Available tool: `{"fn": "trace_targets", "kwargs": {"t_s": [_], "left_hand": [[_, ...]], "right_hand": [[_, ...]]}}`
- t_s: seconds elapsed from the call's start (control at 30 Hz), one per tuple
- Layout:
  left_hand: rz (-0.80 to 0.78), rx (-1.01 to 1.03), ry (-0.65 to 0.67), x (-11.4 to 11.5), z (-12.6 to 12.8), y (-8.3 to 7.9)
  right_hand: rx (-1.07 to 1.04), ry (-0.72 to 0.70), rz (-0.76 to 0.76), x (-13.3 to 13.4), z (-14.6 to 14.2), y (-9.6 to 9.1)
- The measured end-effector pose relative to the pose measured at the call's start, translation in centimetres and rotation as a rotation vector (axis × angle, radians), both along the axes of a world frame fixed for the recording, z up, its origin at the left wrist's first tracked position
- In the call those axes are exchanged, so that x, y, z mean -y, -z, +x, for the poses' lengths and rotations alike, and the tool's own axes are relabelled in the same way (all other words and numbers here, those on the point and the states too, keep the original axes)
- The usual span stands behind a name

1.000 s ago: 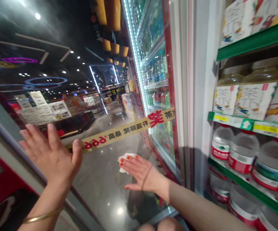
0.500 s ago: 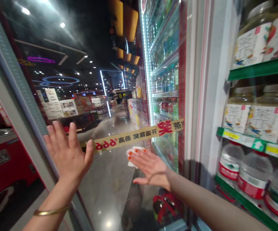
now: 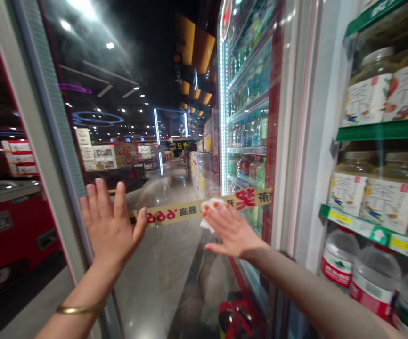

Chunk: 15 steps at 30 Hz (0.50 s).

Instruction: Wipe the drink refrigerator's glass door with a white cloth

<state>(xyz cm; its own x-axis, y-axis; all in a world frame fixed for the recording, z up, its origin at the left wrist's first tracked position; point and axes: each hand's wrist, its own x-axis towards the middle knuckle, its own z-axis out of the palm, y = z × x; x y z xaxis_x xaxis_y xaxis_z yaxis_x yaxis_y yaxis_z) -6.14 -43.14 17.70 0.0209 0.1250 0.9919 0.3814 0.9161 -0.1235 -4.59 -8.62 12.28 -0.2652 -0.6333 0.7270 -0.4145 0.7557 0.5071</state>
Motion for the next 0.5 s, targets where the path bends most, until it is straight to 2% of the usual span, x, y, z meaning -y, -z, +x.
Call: {"fn": "trace_targets", "kwargs": {"t_s": [0.07,0.13,0.2,0.27,0.33,0.4,0.43,0.5], "left_hand": [[-0.015,0.008,-0.003,0.0,0.0,0.0],[-0.022,0.016,-0.004,0.1,-0.1,0.0],[-0.013,0.013,-0.004,0.0,-0.2,0.0],[-0.001,0.003,-0.006,-0.2,-0.2,0.1],[0.005,-0.010,-0.013,-0.4,-0.2,0.3],[0.003,-0.015,-0.029,-0.6,-0.3,0.4],[0.003,-0.015,-0.037,-0.6,-0.4,0.4],[0.007,-0.015,-0.051,-0.7,-0.6,0.3]], "right_hand": [[-0.057,0.130,-0.275,-2.3,-0.1,-3.4],[-0.143,0.233,-0.507,-3.2,-0.3,-7.3],[-0.184,0.253,-0.559,-2.0,-0.4,-9.4],[-0.159,0.154,-0.378,0.6,-0.4,-8.9],[-0.133,-0.036,-0.026,2.8,-0.3,-7.2],[-0.142,-0.172,0.265,3.5,-0.1,-7.0],[-0.156,-0.195,0.325,3.4,-0.2,-8.1],[-0.181,-0.168,0.269,2.8,-0.5,-13.0]]}}
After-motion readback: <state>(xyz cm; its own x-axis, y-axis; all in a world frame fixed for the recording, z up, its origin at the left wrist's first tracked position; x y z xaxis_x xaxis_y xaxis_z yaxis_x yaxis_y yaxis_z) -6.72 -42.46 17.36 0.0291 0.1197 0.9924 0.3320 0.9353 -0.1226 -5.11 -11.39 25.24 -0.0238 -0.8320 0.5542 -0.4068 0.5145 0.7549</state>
